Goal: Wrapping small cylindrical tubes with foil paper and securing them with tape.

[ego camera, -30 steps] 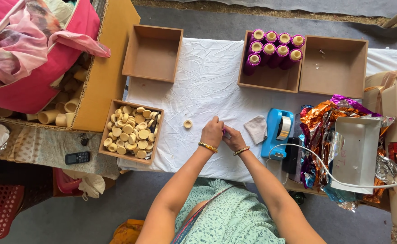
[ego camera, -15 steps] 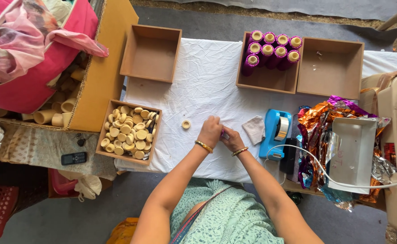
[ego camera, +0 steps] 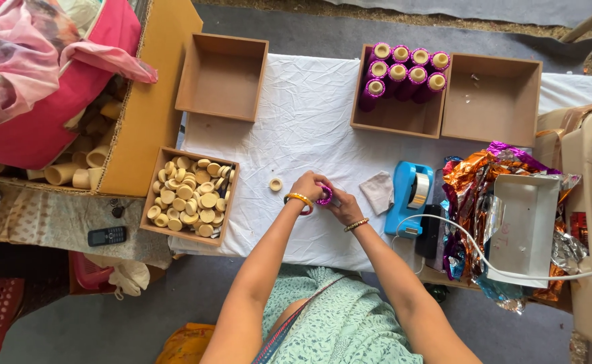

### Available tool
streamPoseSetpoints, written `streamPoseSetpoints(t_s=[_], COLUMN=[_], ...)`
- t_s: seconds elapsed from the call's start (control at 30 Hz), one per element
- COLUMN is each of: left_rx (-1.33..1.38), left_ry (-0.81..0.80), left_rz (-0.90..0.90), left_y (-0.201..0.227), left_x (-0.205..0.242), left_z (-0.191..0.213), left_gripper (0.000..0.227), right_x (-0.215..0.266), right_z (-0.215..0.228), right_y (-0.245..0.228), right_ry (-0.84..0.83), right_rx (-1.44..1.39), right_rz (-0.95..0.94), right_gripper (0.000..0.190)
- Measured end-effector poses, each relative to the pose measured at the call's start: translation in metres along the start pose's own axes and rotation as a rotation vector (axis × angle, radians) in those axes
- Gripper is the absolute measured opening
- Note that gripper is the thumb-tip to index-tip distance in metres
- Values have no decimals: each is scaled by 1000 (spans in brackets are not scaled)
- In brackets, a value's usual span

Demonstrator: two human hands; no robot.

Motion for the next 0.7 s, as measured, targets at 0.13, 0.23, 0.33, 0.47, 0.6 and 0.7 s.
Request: streamPoseSetpoints(t_s=[0.13,0.23,0.33,0.47,0.6,0.7], left_rx=[136,558,502,186,137,236], left_ry=[-36,-287,-100,177,227,149], left_rz=[-189,61,24,-59,-70,-108], left_y=[-2,-1,-9,-9,-13,-18], left_x=[2,26,17,14,7,3], left_z=[0,-9,-17,-9,-8,-13], left_gripper=[36,37,27,27,23,29], right_x=[0,1,-1,-1,-3,0], right_z=[1,-2,2,5,5,2], right_y=[5,8,-4,-11,-16,2], right_ry=[28,14,-2,-8,8,21], right_rx=[-2,-5,-18,-59,-56,-36], right_rz=[49,47,40,5,33,58], right_gripper=[64,56,58,66,70,71])
Point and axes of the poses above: each hand's wrist, its own x-axis away from the middle knuckle, its own z-axis out of the back of the hand, y = z × x, the point moved 8 cm from there along -x, towards the middle knuckle
